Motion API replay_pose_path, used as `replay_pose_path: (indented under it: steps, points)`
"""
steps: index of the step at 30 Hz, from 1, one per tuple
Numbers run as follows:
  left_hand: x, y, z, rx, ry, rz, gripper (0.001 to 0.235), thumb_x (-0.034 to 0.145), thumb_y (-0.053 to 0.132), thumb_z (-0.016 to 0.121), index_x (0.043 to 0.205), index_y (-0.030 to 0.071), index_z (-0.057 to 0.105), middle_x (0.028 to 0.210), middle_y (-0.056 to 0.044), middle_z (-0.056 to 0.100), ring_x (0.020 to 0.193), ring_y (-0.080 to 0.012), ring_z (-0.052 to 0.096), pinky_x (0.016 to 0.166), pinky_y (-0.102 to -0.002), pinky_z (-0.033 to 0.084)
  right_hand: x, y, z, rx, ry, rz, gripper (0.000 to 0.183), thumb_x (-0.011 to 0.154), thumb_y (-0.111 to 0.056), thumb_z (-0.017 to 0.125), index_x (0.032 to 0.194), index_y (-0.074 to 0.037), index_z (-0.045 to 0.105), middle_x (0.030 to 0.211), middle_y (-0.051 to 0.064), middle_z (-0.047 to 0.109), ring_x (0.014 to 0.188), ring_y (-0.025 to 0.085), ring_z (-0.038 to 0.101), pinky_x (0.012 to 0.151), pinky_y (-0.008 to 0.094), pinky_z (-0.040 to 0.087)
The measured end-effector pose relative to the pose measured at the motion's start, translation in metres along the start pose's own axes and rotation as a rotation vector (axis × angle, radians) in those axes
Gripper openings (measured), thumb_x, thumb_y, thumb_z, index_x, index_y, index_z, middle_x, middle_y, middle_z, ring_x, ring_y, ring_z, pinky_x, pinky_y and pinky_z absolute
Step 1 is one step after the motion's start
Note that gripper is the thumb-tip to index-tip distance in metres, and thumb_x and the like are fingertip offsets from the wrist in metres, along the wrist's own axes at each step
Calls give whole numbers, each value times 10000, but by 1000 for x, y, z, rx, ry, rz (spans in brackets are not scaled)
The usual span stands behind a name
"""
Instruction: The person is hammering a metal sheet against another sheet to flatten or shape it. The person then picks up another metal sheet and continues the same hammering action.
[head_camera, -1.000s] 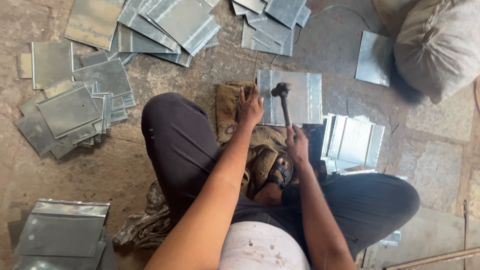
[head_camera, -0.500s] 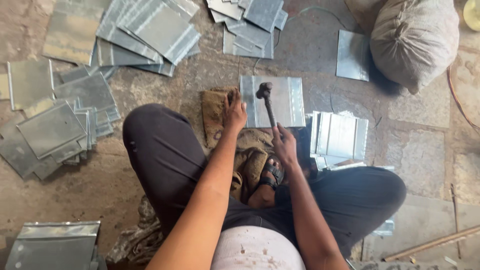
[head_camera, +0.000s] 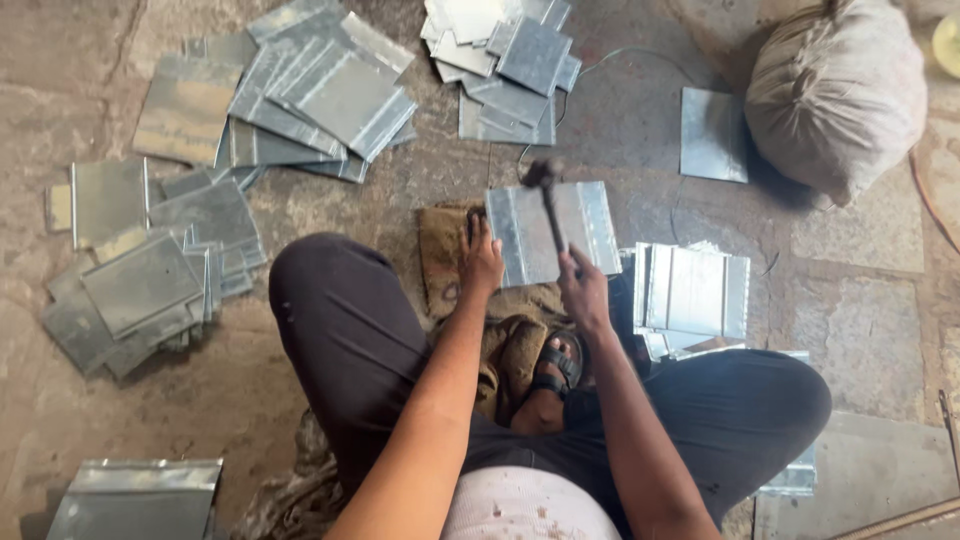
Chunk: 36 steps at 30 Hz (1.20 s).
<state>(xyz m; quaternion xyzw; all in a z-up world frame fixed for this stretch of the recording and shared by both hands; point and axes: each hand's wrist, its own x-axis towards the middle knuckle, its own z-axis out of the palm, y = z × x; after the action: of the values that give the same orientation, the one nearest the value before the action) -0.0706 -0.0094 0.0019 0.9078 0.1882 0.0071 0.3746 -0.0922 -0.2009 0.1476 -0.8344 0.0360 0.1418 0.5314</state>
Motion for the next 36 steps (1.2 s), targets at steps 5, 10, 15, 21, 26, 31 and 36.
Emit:
replay_pose_path:
  steps: [5, 10, 15, 21, 26, 31, 36]
  points:
    - [-10, 6, -9, -15, -58, -65, 614, 1067, 353, 423, 1627, 165, 253, 1734, -22, 144, 1588, -373, 72, 1243, -541, 202, 9, 30, 29, 275, 142, -299, 476, 1099, -308, 546, 1464, -5, 576, 699, 58, 482, 550, 97, 434, 465, 308, 326]
    - [-14, 11, -16, 47, -60, -44, 614, 1078, 354, 442, 1627, 146, 262, 1720, -49, 165, 1567, -394, 81, 1270, -540, 174, 52, 47, 7, -335, 103, -261, 476, 1087, -411, 584, 1391, -46, 626, 926, 197, 732, 711, 163, 688, 629, 362, 531]
    - [-4, 11, -13, 34, -41, -50, 577, 1076, 337, 434, 1607, 145, 312, 1726, -35, 169, 1588, -367, 105, 1259, -527, 231, 38, 42, 19, -298, 155, -229, 487, 1068, -383, 576, 1427, -56, 618, 785, 256, 722, 677, 202, 678, 636, 399, 500]
    - [-5, 12, -3, -61, 54, -88, 458, 1024, 233, 510, 1450, 70, 464, 1617, -116, 333, 1528, -355, 242, 1201, -534, 329, 41, 15, 3, -80, -52, 66, 526, 1033, -407, 541, 1442, -80, 588, 672, 63, 607, 511, 117, 545, 473, 332, 465]
    - [3, -2, 4, -299, 236, -290, 329, 971, 86, 538, 1293, 22, 519, 1358, -230, 543, 1288, -392, 499, 1064, -519, 459, -17, 64, -5, 330, -155, 363, 560, 1055, -477, 493, 1347, -7, 580, 662, 29, 532, 457, 115, 463, 418, 305, 398]
    - [18, -14, -22, -479, 285, -566, 366, 914, -4, 452, 1271, 74, 474, 1149, -196, 646, 1024, -335, 703, 863, -481, 610, -13, 90, -5, -5, -100, 180, 533, 1049, -464, 540, 1193, 16, 721, 703, 58, 615, 523, 108, 573, 475, 287, 465]
    - [25, -27, -64, -517, 559, -605, 292, 984, 12, 411, 1267, 22, 483, 1255, -235, 621, 1102, -354, 679, 944, -479, 574, -26, 45, 6, 60, -71, 116, 429, 960, -381, 643, 1213, -38, 683, 682, 56, 644, 514, 110, 573, 462, 290, 454]
